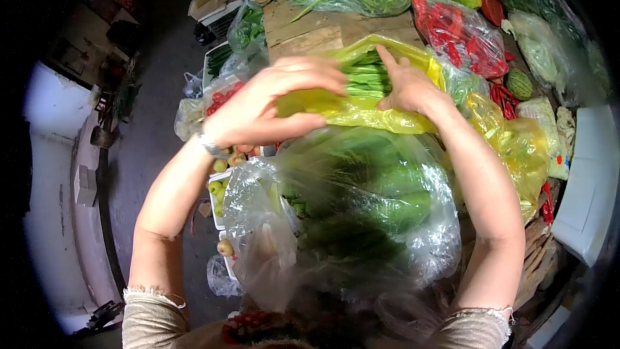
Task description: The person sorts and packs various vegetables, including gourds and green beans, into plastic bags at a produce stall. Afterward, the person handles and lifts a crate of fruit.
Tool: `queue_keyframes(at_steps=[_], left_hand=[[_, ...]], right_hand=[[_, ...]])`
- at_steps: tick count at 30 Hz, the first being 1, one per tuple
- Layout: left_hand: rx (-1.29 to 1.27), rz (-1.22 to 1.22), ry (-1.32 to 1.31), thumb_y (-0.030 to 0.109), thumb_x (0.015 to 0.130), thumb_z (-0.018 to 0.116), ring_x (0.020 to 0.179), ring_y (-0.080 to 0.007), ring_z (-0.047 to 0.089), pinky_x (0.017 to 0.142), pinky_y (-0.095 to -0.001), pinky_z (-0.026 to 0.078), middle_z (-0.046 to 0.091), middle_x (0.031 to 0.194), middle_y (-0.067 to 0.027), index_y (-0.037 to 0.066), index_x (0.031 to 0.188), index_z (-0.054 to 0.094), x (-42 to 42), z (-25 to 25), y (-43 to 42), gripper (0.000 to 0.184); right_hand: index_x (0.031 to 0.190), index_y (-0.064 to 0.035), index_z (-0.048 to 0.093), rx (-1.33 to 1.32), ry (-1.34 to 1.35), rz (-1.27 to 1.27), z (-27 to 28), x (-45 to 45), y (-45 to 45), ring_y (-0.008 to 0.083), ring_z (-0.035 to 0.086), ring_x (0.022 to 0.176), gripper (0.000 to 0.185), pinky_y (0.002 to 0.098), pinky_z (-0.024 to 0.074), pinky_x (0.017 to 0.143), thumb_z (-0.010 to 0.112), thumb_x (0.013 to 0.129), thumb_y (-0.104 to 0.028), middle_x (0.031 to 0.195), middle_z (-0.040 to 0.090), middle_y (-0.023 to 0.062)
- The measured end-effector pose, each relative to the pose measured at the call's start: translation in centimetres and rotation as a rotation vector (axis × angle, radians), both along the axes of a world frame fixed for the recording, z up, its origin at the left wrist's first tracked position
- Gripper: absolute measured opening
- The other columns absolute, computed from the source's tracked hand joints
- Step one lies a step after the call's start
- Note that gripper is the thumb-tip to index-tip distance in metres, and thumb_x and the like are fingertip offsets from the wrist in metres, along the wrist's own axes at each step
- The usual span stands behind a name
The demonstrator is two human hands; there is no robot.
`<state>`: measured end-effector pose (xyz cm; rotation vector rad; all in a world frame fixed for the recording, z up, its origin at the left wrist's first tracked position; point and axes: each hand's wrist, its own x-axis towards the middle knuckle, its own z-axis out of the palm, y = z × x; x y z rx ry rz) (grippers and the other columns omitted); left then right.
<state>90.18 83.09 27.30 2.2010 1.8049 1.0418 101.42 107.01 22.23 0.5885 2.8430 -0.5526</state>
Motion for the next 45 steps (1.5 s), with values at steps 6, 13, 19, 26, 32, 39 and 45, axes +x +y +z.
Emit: queue_keyframes(at_steps=[6,13,19,26,32,39,45], left_hand=[[-0.486,0.408,0.234,0.008,0.088,0.053,0.095,-0.0355,0.064,0.086,-0.0425,0.051,0.066,0.101,-0.0215,0.003,0.115,0.061,-2.1,-8.6,5.3,0.029],[-0.694,0.741,0.288,0.031,0.07,0.082,0.109,-0.0322,0.061,0.088,-0.0419,0.05,0.064,0.115,-0.0178,0.008,0.129,0.048,-9.6,-10.9,0.9,0.072],[-0.696,0.7,0.134,0.035,0.06,0.089,0.114,-0.0344,0.058,0.094,-0.0401,0.047,0.062,0.12,-0.0204,0.005,0.136,0.04,-13.8,-15.2,4.3,0.095],[-0.744,0.528,-0.062,0.026,0.062,0.088,0.123,-0.0318,0.052,0.104,-0.0342,0.042,0.055,0.13,-0.0222,0.0,0.145,0.029,-16.3,-17.5,5.4,0.105],[-0.661,0.503,-0.322,0.009,0.064,0.085,0.115,-0.0245,0.057,0.099,-0.0306,0.044,0.061,0.124,-0.0159,-0.002,0.14,0.039,-16.5,-18.6,4.5,0.089],[-0.516,0.418,-1.03,-0.009,0.066,0.073,0.093,-0.0161,0.065,0.085,-0.0277,0.051,0.069,0.108,-0.0081,-0.003,0.125,0.056,-15.1,-17.9,2.0,0.061],[-0.326,0.366,-1.264,-0.015,0.067,0.065,0.1,-0.0146,0.063,0.09,-0.0269,0.05,0.065,0.115,-0.007,-0.001,0.128,0.054,-12.9,-16.7,-1.1,0.063]], right_hand=[[0.153,-0.0136,0.015,0.052,0.034,0.014,-0.1,1.7,0.7,0.037,0.04,0.134,0.108,0.0414,0.0359,0.11,0.083,0.071,-0.029,0.148,0.032,0.028],[0.148,-0.0049,0.026,0.094,-0.026,0.071,-1.0,2.0,3.4,0.0371,0.045,0.13,0.107,0.0403,0.0383,0.107,0.087,0.064,-0.031,0.137,0.049,0.0242],[0.151,-0.0058,0.015,0.039,-0.066,0.08,-4.6,-4.3,7.4,0.0349,0.037,0.136,0.125,0.0377,0.0337,0.11,0.092,0.055,-0.024,0.146,0.038,0.0242],[0.152,-0.0081,0.013,-0.067,-0.165,0.028,-8.0,-7.5,9.8,0.0321,0.039,0.136,0.123,0.0354,0.0339,0.109,0.09,0.057,-0.017,0.148,0.038,0.0218],[0.149,-0.0114,0.025,-0.114,-0.064,0.039,-9.6,-7.8,10.6,0.0335,0.052,0.123,0.113,0.0387,0.0416,0.102,0.091,0.058,-0.021,0.132,0.056,0.0204],[0.147,-0.0084,0.03,-0.161,0.025,0.01,-9.4,-6.6,9.8,0.0308,0.053,0.123,0.104,0.0354,0.0417,0.102,0.087,0.06,-0.013,0.132,0.056,0.018],[0.147,0.0023,0.026,-0.453,0.213,-0.017,-8.6,-4.3,8.9,0.0269,0.049,0.125,0.102,0.0309,0.0369,0.107,0.084,0.062,-0.007,0.139,0.049,0.0186]])
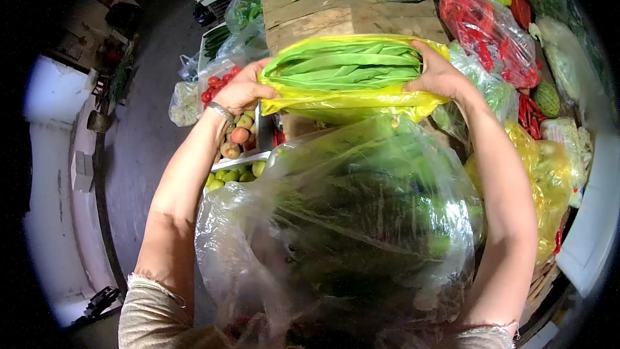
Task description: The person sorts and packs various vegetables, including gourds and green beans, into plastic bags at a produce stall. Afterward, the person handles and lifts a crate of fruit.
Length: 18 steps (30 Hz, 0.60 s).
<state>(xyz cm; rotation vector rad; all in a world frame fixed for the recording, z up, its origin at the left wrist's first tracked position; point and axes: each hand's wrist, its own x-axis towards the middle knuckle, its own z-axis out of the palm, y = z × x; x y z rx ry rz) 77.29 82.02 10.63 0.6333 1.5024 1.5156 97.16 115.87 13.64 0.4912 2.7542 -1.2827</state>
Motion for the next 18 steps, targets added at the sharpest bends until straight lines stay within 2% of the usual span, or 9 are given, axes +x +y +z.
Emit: queue_keyframes(at_steps=[2,3,5,7,8,11,14,16,18], left_hand=[[0.077,0.032,0.008,-0.016,0.067,0.063,0.099,-0.0144,0.063,0.09,-0.0271,0.051,0.065,0.111,-0.005,0.001,0.124,0.055,0.4,1.4,-0.6,0.061],[0.021,-0.015,0.154,-0.011,0.069,0.066,0.097,-0.0131,0.063,0.087,-0.0248,0.052,0.064,0.112,-0.0042,0.003,0.135,0.046,0.6,2.9,-1.1,0.071],[-0.148,-0.038,0.301,-0.009,0.069,0.068,0.107,-0.0153,0.058,0.092,-0.0288,0.05,0.059,0.121,-0.0055,0.004,0.137,0.043,1.1,3.6,-1.8,0.073],[-0.355,-0.095,0.655,-0.004,0.069,0.074,0.125,-0.0162,0.046,0.102,-0.0319,0.042,0.05,0.133,-0.0069,0.004,0.14,0.04,1.6,1.2,-2.6,0.079],[-0.313,-0.224,0.641,0.002,0.069,0.08,0.127,-0.016,0.043,0.106,-0.0297,0.038,0.049,0.135,-0.0063,0.004,0.143,0.037,0.8,-0.7,-3.5,0.085],[-0.2,-0.218,0.348,0.006,0.07,0.083,0.126,-0.0157,0.043,0.106,-0.0281,0.036,0.048,0.136,-0.0048,0.004,0.146,0.033,1.1,-1.0,-4.0,0.091],[-0.14,-0.176,0.343,0.014,0.079,0.08,0.12,-0.0137,0.049,0.102,-0.0264,0.04,0.054,0.129,-0.0042,0.005,0.148,0.032,1.1,-0.6,-4.2,0.085],[-0.368,-0.127,0.214,0.022,0.088,0.072,0.11,-0.0104,0.055,0.095,-0.0232,0.044,0.06,0.12,-0.0039,0.004,0.146,0.036,1.2,1.1,-3.2,0.071],[-0.174,-0.046,0.065,0.029,0.093,0.066,0.102,-0.0078,0.058,0.088,-0.0207,0.047,0.064,0.113,-0.0033,0.002,0.139,0.046,1.4,0.2,-2.3,0.058]], right_hand=[[0.146,0.0017,0.028,0.052,0.053,-0.042,0.6,0.7,-0.7,0.0258,0.05,0.123,0.097,0.0307,0.0364,0.107,0.08,0.065,-0.003,0.135,0.051,0.0168],[0.145,0.0016,0.029,-0.102,0.087,-0.033,1.1,0.9,-1.2,0.0253,0.049,0.124,0.092,0.031,0.0357,0.108,0.078,0.067,-0.001,0.134,0.052,0.0167],[0.143,-0.0014,0.033,-0.312,0.121,-0.008,0.7,1.1,-2.5,0.0247,0.046,0.127,0.082,0.0331,0.035,0.109,0.071,0.071,0.006,0.134,0.051,0.0168],[0.144,-0.0041,0.033,0.164,0.123,0.026,-1.8,1.4,-3.4,0.0257,0.046,0.128,0.081,0.0345,0.0359,0.109,0.07,0.072,0.005,0.137,0.05,0.0153],[0.144,-0.0044,0.033,0.348,0.147,0.108,-2.2,1.3,-3.6,0.0259,0.046,0.128,0.083,0.0348,0.036,0.109,0.071,0.072,0.004,0.137,0.05,0.0145],[0.144,-0.0046,0.034,0.135,0.003,0.141,-1.3,0.5,-2.0,0.0263,0.048,0.126,0.083,0.0337,0.0373,0.107,0.072,0.071,0.002,0.136,0.052,0.0152],[0.144,-0.0059,0.037,0.085,-0.135,0.195,3.2,0.7,-2.8,0.0249,0.051,0.124,0.08,0.0318,0.0393,0.105,0.07,0.072,0.001,0.135,0.054,0.0153],[0.145,-0.0062,0.036,0.109,-0.264,0.134,4.9,0.9,-3.2,0.0244,0.051,0.123,0.076,0.0313,0.0389,0.105,0.067,0.076,-0.003,0.135,0.054,0.0152],[0.145,-0.0066,0.037,0.118,-0.217,0.114,4.7,0.9,-2.7,0.023,0.058,0.112,0.071,0.0315,0.0459,0.097,0.063,0.08,-0.007,0.136,0.054,0.0148]])
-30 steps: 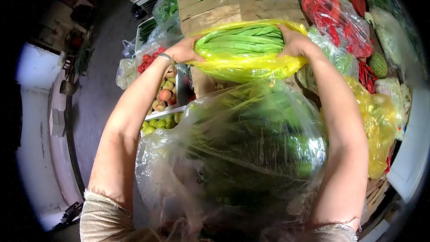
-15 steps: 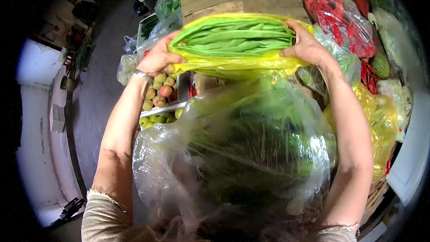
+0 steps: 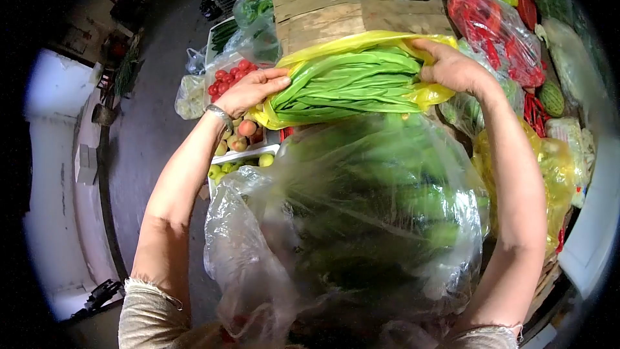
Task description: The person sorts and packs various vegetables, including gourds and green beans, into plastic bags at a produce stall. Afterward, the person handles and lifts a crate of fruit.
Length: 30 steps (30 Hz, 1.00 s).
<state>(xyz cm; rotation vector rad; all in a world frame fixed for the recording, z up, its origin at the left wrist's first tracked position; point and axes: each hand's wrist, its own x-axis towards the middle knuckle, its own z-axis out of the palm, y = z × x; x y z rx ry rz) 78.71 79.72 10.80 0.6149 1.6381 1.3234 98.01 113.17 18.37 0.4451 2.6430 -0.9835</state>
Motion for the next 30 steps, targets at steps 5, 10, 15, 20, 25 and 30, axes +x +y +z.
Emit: queue_keyframes(at_steps=[5,10,15,20,25,30], left_hand=[[-0.15,-0.012,0.344,0.03,0.09,0.07,0.095,-0.0091,0.058,0.085,-0.0225,0.047,0.066,0.105,-0.0018,0.002,0.118,0.064,-0.6,0.3,1.2,0.04],[-0.032,0.083,0.248,0.028,0.095,0.062,0.084,-0.0054,0.054,0.076,-0.0216,0.045,0.062,0.091,0.0043,0.008,0.101,0.065,-0.6,-1.3,1.6,0.021],[0.057,0.36,0.111,0.023,0.097,0.056,0.07,-0.0079,0.054,0.063,-0.0226,0.046,0.059,0.081,0.0011,0.005,0.088,0.059,-0.9,-2.8,2.6,0.02],[-0.018,0.565,0.218,0.019,0.096,0.055,0.065,-0.0135,0.056,0.057,-0.0262,0.048,0.061,0.079,-0.0037,0.002,0.089,0.059,-2.5,-7.1,3.5,0.019],[-0.015,0.597,-0.06,0.015,0.094,0.057,0.061,-0.0177,0.06,0.054,-0.0344,0.052,0.062,0.078,-0.0075,-0.001,0.086,0.059,-4.0,-9.3,3.3,0.017],[-0.213,0.617,0.52,0.011,0.086,0.06,0.061,-0.0236,0.057,0.062,-0.0356,0.049,0.058,0.063,-0.0084,0.005,0.084,0.062,-3.9,-8.7,3.6,0.006]], right_hand=[[0.13,-0.0058,0.053,0.0,0.327,-0.102,1.2,-1.5,-3.0,0.0143,0.064,0.083,0.046,0.0283,0.0524,0.073,0.059,0.085,-0.008,0.112,0.064,0.0123],[0.129,-0.0102,0.056,0.253,0.371,0.304,-1.9,-4.1,-4.7,0.0279,0.056,0.117,0.047,0.0409,0.0427,0.1,0.066,0.088,-0.031,0.125,0.059,0.0155],[0.143,-0.0158,0.041,0.376,0.204,0.191,-3.1,-4.3,-6.3,0.0363,0.036,0.135,0.074,0.0518,0.0284,0.111,0.071,0.081,-0.043,0.144,0.043,0.0158],[0.143,-0.0136,0.042,0.156,0.207,0.457,-3.4,-2.7,-5.8,0.0352,0.038,0.135,0.068,0.0409,0.0354,0.11,0.072,0.083,-0.026,0.149,0.036,0.017],[0.138,-0.0192,0.05,0.276,0.304,0.518,-2.7,0.5,-6.5,0.0334,0.047,0.129,0.048,0.0409,0.0417,0.106,0.058,0.091,-0.01,0.148,0.039,0.0125],[0.137,-0.0191,0.051,0.281,0.271,0.451,-2.7,0.5,-6.7,0.033,0.048,0.126,0.046,0.0407,0.0401,0.107,0.053,0.092,-0.009,0.14,0.048,0.0137]])
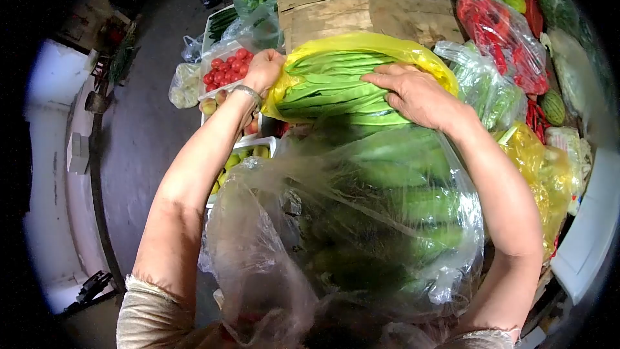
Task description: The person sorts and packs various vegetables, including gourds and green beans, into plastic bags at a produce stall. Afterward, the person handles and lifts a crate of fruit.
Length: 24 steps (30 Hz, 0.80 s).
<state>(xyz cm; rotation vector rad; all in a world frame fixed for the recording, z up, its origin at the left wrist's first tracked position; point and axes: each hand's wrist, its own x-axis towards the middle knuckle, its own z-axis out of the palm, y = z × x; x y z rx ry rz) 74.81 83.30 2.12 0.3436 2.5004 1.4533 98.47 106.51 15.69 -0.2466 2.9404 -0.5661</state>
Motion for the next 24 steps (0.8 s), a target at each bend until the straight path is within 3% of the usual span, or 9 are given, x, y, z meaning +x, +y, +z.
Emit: queue_keyframes(at_steps=[4,6,9,11,13,15,18,19,24], left_hand=[[-0.123,-0.071,0.293,0.012,0.086,0.063,0.076,-0.0224,0.061,0.072,-0.0314,0.049,0.062,0.083,-0.0121,0.006,0.097,0.062,3.3,5.0,-1.4,0.012],[0.03,-0.174,0.86,0.012,0.08,0.066,0.093,-0.0304,0.058,0.083,-0.0367,0.047,0.059,0.1,-0.0169,0.006,0.103,0.063,5.4,6.7,-1.4,0.024],[-0.045,-0.335,0.979,0.013,0.077,0.069,0.105,-0.0362,0.053,0.092,-0.0419,0.043,0.055,0.112,-0.0168,0.004,0.105,0.062,8.3,8.8,-1.1,0.03],[-0.047,-0.454,0.814,0.027,0.075,0.076,0.114,-0.0389,0.05,0.098,-0.0442,0.04,0.052,0.12,-0.0202,0.006,0.116,0.061,9.2,8.0,-0.7,0.049],[-0.087,-0.476,0.73,0.033,0.074,0.079,0.119,-0.04,0.048,0.102,-0.044,0.038,0.05,0.127,-0.0231,0.007,0.123,0.059,10.4,8.0,-0.9,0.059],[-0.21,-0.48,0.69,0.045,0.07,0.081,0.131,-0.0421,0.039,0.109,-0.0431,0.033,0.036,0.143,-0.0299,0.009,0.138,0.048,11.0,8.4,-1.0,0.084],[-0.364,-0.498,0.493,0.05,0.07,0.08,0.138,-0.0436,0.031,0.112,-0.0427,0.029,0.021,0.151,-0.0326,0.009,0.146,0.037,10.6,7.1,-1.3,0.097],[-0.325,-0.511,0.375,0.066,0.059,0.079,0.141,-0.0423,0.024,0.111,-0.0503,0.025,0.021,0.153,-0.0291,0.004,0.148,0.032,9.3,5.2,-1.1,0.118],[-0.376,-0.526,0.227,0.075,0.048,0.078,0.143,-0.0401,0.023,0.114,-0.045,0.024,0.017,0.155,-0.0281,0.005,0.151,0.024,8.0,5.2,-0.4,0.136]], right_hand=[[0.133,-0.0142,0.055,0.015,-0.067,-0.049,1.2,-1.0,-0.2,0.0321,0.048,0.127,0.044,0.0414,0.0385,0.108,0.048,0.09,-0.01,0.137,0.051,0.0146],[0.131,-0.0094,0.056,0.085,0.001,-0.114,1.5,-2.3,-0.2,0.0323,0.048,0.127,0.041,0.0403,0.0379,0.108,0.049,0.09,-0.013,0.137,0.05,0.0152],[0.139,-0.0068,0.046,0.071,-0.009,-0.15,-1.5,-4.9,0.2,0.034,0.047,0.127,0.053,0.0404,0.0367,0.107,0.058,0.088,-0.019,0.136,0.05,0.0178],[0.144,-0.0086,0.038,-0.013,-0.159,-0.159,-2.2,-7.0,1.6,0.0352,0.044,0.13,0.073,0.0399,0.0351,0.108,0.071,0.082,-0.029,0.14,0.047,0.0196],[0.144,-0.0089,0.039,-0.047,-0.239,-0.181,-2.1,-8.3,2.1,0.0349,0.043,0.131,0.077,0.0398,0.0352,0.108,0.074,0.079,-0.031,0.141,0.046,0.0202],[0.141,-0.0076,0.042,0.008,-0.301,-0.21,-0.8,-8.2,1.2,0.0344,0.043,0.131,0.082,0.0397,0.0356,0.108,0.079,0.072,-0.032,0.14,0.047,0.0202],[0.138,-0.0055,0.044,0.079,-0.264,-0.077,-0.8,-8.6,0.8,0.0333,0.045,0.129,0.076,0.0392,0.0367,0.107,0.078,0.073,-0.028,0.137,0.05,0.0195],[0.134,-0.0034,0.047,-0.055,-0.25,-0.053,-0.9,-8.3,0.9,0.0331,0.049,0.125,0.068,0.0389,0.0386,0.105,0.075,0.076,-0.025,0.132,0.054,0.0197],[0.13,-0.0008,0.048,-0.04,-0.118,-0.074,-2.7,-7.3,0.9,0.035,0.053,0.119,0.057,0.0399,0.0419,0.1,0.069,0.081,-0.019,0.124,0.058,0.0216]])
